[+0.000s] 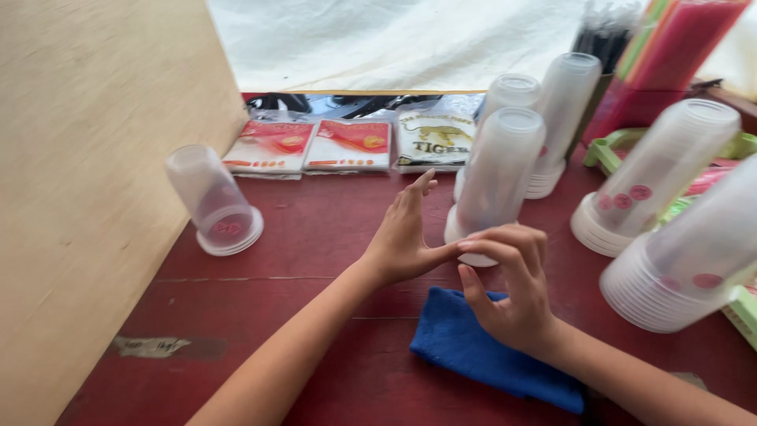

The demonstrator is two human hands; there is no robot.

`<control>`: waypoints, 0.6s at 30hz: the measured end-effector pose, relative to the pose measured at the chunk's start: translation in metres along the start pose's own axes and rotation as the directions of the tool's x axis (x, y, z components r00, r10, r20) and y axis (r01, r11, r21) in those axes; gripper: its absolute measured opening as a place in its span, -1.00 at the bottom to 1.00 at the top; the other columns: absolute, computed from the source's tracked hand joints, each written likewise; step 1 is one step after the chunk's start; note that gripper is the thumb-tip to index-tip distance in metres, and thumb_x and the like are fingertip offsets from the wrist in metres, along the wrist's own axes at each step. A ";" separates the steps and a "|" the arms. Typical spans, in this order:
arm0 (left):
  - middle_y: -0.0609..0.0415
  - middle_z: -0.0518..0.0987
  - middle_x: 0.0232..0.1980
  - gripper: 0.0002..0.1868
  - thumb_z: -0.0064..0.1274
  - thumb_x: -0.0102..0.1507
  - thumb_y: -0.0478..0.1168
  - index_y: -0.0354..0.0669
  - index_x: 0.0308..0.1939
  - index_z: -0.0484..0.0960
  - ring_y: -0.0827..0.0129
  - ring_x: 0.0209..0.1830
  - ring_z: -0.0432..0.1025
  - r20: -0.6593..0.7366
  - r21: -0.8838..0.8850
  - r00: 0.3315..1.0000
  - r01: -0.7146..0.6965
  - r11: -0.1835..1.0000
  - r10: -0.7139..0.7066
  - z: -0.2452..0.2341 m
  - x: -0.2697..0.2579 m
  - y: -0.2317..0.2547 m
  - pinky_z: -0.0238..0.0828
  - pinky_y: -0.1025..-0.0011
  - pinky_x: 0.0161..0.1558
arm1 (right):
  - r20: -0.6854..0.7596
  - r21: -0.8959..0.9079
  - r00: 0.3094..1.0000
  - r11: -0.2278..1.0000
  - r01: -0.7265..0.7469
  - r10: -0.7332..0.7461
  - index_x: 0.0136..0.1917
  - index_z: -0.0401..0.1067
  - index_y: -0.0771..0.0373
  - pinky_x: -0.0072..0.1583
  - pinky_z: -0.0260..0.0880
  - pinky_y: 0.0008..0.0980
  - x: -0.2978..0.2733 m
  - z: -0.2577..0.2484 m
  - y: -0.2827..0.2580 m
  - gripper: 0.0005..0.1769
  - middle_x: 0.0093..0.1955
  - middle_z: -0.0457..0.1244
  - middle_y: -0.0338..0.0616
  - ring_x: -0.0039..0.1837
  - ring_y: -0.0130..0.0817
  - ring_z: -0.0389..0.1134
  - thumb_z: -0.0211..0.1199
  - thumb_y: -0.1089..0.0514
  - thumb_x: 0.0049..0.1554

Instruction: Wiping plastic cups with a cloth to clean them.

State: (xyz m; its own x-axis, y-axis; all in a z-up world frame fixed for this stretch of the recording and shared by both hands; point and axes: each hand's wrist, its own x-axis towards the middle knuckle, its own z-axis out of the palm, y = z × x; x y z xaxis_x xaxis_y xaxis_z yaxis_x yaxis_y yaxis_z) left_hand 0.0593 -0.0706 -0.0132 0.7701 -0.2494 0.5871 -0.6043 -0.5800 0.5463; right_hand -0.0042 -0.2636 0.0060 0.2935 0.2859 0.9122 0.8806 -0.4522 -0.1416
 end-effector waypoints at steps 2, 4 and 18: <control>-0.19 0.37 0.41 0.23 0.32 0.02 0.28 -0.21 0.55 0.02 -0.01 0.42 0.29 -0.001 -0.050 1.000 0.021 0.999 -0.021 0.010 0.003 0.004 0.20 -0.02 0.35 | -0.101 -0.061 0.994 0.997 0.041 -0.047 0.15 0.42 0.23 0.30 0.22 -0.22 0.006 -0.003 0.020 -0.71 0.16 0.28 -0.12 0.21 -0.17 0.23 0.29 0.09 0.21; -0.20 0.42 0.33 0.28 0.37 -0.04 0.32 -0.24 0.54 0.08 -0.06 0.37 0.33 -0.008 -0.095 0.999 0.050 0.994 -0.051 0.018 0.004 0.011 0.25 -0.08 0.31 | -0.194 -0.116 0.975 0.990 0.084 -0.105 0.16 0.43 0.28 0.25 0.21 -0.26 0.015 -0.009 0.034 -0.62 0.17 0.26 -0.12 0.21 -0.16 0.21 0.37 0.02 0.18; -0.10 0.42 0.07 0.03 0.42 -0.08 0.15 -0.09 0.33 0.24 -0.16 0.13 0.37 -0.309 0.130 0.929 0.254 0.959 -0.204 0.041 0.005 0.007 0.35 -0.12 0.11 | -0.059 0.103 0.841 0.842 -0.530 0.537 0.41 0.18 0.28 0.25 0.24 -0.14 0.009 -0.015 0.112 -0.54 0.29 0.03 0.08 0.32 0.02 0.06 0.16 0.09 0.32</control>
State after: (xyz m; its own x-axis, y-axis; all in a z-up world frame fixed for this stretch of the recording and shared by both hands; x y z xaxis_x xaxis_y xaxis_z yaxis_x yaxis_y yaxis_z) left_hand 0.0673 -0.1078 -0.0311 0.7758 0.1259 0.6183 -0.3575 -0.7197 0.5952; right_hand 0.0912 -0.3239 0.0041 0.6981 -0.0524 0.7140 0.6237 -0.4452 -0.6425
